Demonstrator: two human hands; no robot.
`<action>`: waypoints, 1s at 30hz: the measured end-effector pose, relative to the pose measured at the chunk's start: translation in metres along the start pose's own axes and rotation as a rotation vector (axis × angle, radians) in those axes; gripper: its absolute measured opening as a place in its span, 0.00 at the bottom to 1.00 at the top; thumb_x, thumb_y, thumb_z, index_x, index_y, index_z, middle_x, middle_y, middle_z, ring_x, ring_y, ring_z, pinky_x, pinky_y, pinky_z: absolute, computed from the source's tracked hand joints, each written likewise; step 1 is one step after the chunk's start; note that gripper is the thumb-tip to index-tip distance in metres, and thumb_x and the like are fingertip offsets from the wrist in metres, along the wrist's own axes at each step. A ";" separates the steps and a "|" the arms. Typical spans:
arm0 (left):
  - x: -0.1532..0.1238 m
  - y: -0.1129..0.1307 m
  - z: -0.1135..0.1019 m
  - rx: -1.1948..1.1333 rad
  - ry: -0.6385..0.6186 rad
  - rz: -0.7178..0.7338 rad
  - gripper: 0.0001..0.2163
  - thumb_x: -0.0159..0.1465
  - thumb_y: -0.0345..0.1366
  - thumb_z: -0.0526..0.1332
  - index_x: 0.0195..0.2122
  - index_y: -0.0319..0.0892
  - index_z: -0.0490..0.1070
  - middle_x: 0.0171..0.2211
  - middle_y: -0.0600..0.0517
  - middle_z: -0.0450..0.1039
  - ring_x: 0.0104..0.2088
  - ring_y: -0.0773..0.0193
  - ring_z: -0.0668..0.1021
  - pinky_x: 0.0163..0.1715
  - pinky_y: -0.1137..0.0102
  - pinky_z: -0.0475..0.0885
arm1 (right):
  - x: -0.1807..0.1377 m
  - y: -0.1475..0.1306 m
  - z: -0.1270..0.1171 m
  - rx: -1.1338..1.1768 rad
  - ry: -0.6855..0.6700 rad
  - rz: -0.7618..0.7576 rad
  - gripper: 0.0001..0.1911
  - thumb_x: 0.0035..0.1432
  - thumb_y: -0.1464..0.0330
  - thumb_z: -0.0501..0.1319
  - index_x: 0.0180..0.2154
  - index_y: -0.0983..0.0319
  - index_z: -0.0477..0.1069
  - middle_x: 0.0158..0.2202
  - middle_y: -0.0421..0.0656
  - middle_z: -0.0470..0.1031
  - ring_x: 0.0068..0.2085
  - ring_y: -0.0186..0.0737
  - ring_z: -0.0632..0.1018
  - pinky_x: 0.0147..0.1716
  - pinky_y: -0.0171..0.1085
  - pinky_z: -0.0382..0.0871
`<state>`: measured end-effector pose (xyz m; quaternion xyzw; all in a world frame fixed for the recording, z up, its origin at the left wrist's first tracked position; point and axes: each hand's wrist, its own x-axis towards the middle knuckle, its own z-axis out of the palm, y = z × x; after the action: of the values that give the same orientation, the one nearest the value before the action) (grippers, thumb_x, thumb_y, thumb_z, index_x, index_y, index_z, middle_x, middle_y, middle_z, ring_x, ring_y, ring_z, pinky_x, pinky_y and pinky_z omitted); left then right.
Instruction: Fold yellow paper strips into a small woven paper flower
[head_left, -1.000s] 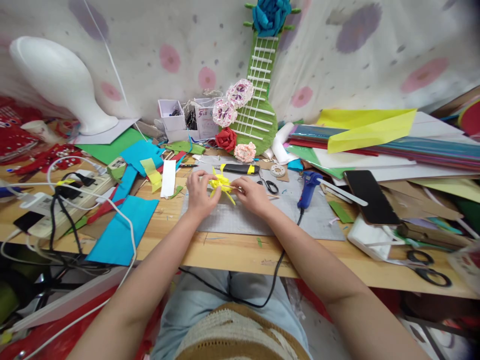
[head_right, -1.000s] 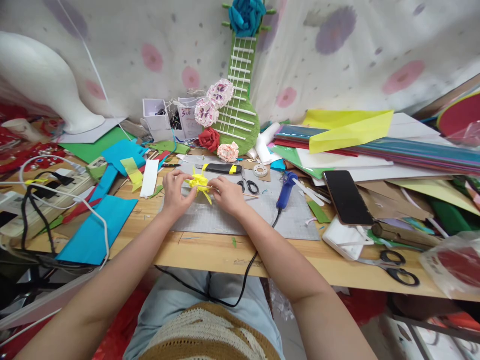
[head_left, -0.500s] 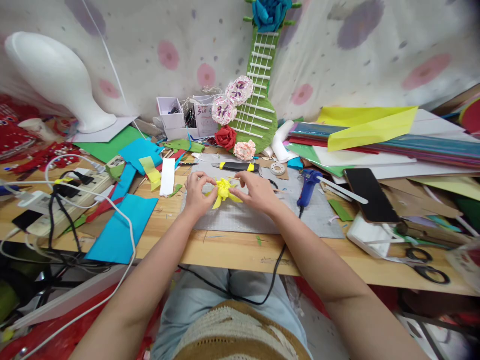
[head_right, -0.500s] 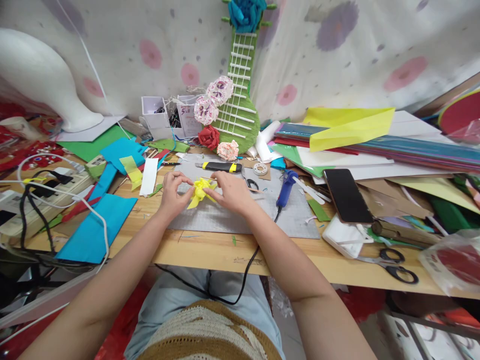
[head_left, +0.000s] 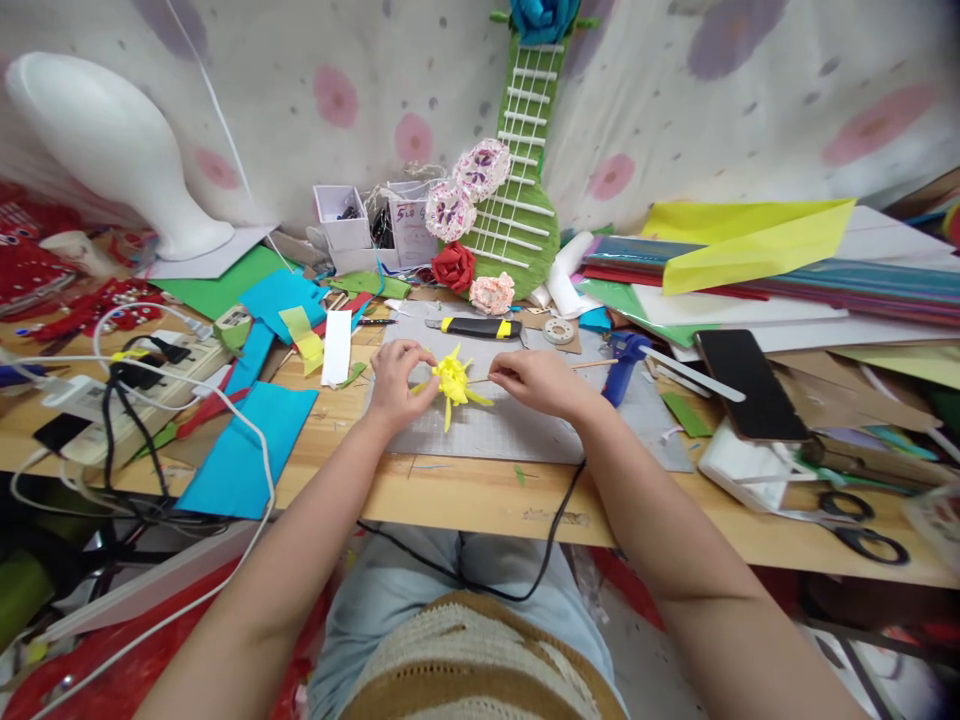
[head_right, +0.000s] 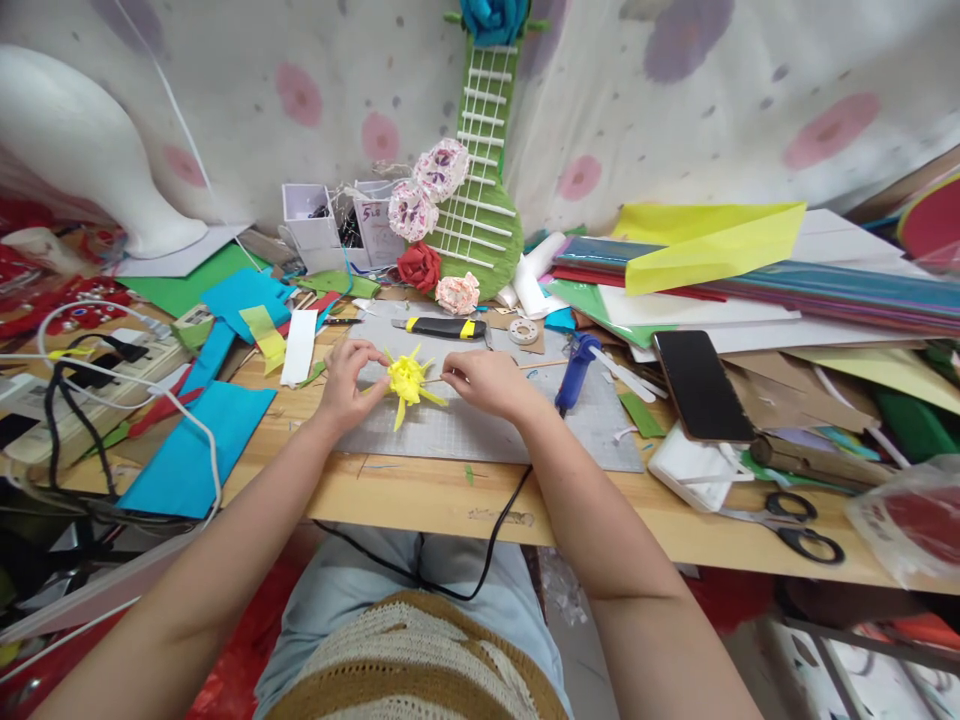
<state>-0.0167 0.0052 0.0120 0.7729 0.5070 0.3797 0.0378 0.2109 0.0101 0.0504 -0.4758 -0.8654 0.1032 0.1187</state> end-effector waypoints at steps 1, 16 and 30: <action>0.000 0.001 0.001 0.025 -0.014 0.022 0.09 0.52 0.40 0.62 0.33 0.44 0.69 0.38 0.50 0.65 0.44 0.58 0.67 0.48 0.61 0.56 | 0.001 0.001 0.001 0.001 0.000 0.013 0.10 0.59 0.67 0.52 0.34 0.59 0.71 0.34 0.40 0.76 0.33 0.36 0.72 0.28 0.33 0.53; 0.000 0.009 -0.005 -0.056 -0.130 0.066 0.04 0.51 0.34 0.64 0.29 0.46 0.72 0.42 0.50 0.66 0.47 0.58 0.66 0.48 0.61 0.57 | 0.007 -0.006 0.014 0.053 0.101 0.118 0.16 0.62 0.59 0.49 0.33 0.60 0.71 0.32 0.42 0.75 0.32 0.36 0.71 0.26 0.33 0.50; 0.003 0.003 -0.007 -0.111 -0.147 0.087 0.08 0.51 0.42 0.66 0.22 0.46 0.73 0.36 0.52 0.67 0.44 0.60 0.67 0.49 0.60 0.57 | 0.011 -0.004 0.018 0.115 0.201 0.241 0.22 0.65 0.58 0.42 0.34 0.60 0.71 0.31 0.42 0.75 0.33 0.37 0.72 0.27 0.33 0.53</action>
<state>-0.0182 0.0045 0.0199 0.8166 0.4471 0.3507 0.1010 0.1963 0.0159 0.0361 -0.5765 -0.7786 0.1178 0.2182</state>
